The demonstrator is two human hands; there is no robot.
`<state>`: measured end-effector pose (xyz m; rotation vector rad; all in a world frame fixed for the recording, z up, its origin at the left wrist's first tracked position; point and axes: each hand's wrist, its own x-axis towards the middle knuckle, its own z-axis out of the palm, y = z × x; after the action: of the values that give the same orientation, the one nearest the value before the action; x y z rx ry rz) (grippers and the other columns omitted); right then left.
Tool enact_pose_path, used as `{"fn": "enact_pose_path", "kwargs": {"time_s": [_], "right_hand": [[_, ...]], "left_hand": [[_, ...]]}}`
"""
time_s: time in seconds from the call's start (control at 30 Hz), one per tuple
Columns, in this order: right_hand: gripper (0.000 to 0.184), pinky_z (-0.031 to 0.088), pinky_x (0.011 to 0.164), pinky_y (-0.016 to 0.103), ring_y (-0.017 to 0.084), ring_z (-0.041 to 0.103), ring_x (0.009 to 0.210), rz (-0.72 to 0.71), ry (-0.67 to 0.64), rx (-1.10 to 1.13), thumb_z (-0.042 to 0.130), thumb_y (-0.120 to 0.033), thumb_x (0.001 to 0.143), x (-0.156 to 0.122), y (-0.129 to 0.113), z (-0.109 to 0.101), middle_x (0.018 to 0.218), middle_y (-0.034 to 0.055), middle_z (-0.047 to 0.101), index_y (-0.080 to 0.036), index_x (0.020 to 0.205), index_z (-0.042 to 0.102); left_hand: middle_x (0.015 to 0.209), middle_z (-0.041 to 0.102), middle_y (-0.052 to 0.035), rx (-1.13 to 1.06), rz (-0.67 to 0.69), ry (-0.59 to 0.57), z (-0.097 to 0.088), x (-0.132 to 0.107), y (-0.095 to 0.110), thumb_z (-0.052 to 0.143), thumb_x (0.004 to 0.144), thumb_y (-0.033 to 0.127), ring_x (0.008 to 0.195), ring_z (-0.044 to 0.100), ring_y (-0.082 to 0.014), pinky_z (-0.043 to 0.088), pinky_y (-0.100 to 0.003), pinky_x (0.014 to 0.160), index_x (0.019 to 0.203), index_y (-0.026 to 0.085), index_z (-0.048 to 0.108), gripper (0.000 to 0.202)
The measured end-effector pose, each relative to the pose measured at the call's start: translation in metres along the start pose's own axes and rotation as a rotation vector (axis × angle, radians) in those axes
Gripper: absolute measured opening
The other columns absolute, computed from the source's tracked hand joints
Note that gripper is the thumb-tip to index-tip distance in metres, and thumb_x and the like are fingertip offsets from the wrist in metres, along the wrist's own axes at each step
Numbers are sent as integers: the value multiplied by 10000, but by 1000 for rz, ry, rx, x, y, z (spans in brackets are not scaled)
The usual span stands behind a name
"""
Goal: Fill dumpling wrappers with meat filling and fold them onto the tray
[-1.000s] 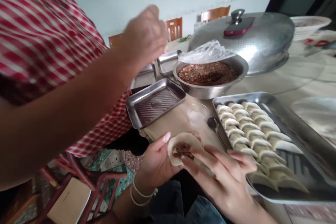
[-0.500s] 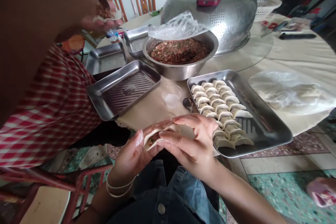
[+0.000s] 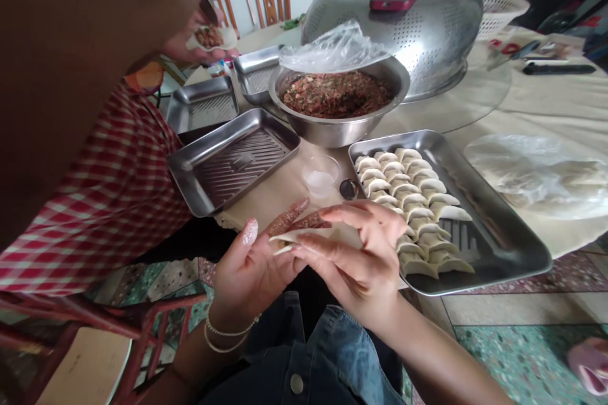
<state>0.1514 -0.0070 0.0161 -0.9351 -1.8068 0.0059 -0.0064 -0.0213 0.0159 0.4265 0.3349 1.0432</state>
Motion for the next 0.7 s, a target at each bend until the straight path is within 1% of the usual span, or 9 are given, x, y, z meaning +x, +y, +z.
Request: {"fn": "enact_pose_path", "kwargs": {"time_s": [0.07, 0.13, 0.23, 0.37, 0.43, 0.5, 0.57, 0.63, 0.7], "right_hand": [[180, 361, 853, 437, 224, 546, 977, 17, 52, -112, 746, -201, 769, 0, -2, 1, 949, 19, 615, -297, 919, 719], [161, 338, 854, 450, 244, 544, 977, -8, 67, -212, 754, -209, 763, -1, -3, 3, 922, 25, 622, -279, 903, 718], [125, 319, 849, 432, 235, 547, 966, -87, 65, -312, 751, -247, 772, -3, -3, 5, 931, 14, 625, -268, 888, 711], [97, 317, 868, 407, 224, 534, 999, -172, 51, -402, 745, -257, 778, -7, -3, 7, 955, 10, 617, -235, 851, 684], [118, 323, 896, 413, 237, 529, 1032, -125, 23, -389, 743, -276, 779, -8, -3, 7, 991, 22, 593, -236, 867, 676], [183, 316, 928, 440, 263, 522, 1069, -39, -5, -352, 725, -339, 793, -8, -4, 6, 1039, 44, 565, -249, 943, 674], [278, 300, 940, 462, 280, 514, 1090, 4, -46, -336, 689, -403, 814, -8, -3, 5, 1085, 60, 553, -274, 1058, 659], [286, 291, 923, 458, 269, 516, 1080, -14, -78, -329, 673, -397, 831, -6, -3, 4, 1107, 51, 563, -314, 1103, 649], [200, 284, 894, 446, 251, 532, 1042, -47, -82, -309, 678, -330, 838, -4, -3, 4, 1050, 31, 587, -328, 1038, 673]], "left_hand": [[1418, 530, -62, -35, 95, 13, 2, 1, -7, 361, 943, 493, 1388, 385, -240, 213, -418, 1183, 1350, 220, 529, 518], [1490, 448, -20, 18, 182, 8, 2, 0, -13, 398, 925, 520, 1434, 296, -235, 205, -394, 1187, 1351, 254, 529, 519], [1535, 376, -9, 181, 211, 2, 0, -2, -15, 407, 913, 569, 1439, 272, -254, 236, -387, 1174, 1351, 258, 531, 551], [1453, 490, -51, 308, 202, -13, -8, -2, -13, 398, 936, 529, 1373, 390, -263, 314, -390, 1133, 1308, 244, 578, 502], [1393, 550, -54, 346, 226, -17, -11, -2, -12, 404, 949, 480, 1329, 449, -259, 351, -391, 1107, 1270, 252, 607, 443], [1333, 594, -74, 402, 246, -5, -12, -3, -10, 385, 957, 466, 1277, 498, -264, 383, -399, 1077, 1230, 230, 634, 439], [1310, 604, -103, 440, 203, 18, -12, -4, -7, 363, 956, 495, 1267, 504, -277, 385, -406, 1073, 1199, 191, 649, 483], [1325, 592, -113, 414, 161, 25, -11, -4, -4, 391, 938, 527, 1283, 492, -288, 376, -417, 1080, 1248, 187, 611, 510], [1336, 587, -101, 310, 160, 30, -10, -3, -4, 430, 926, 523, 1284, 498, -278, 369, -433, 1087, 1370, 229, 491, 536]]}}
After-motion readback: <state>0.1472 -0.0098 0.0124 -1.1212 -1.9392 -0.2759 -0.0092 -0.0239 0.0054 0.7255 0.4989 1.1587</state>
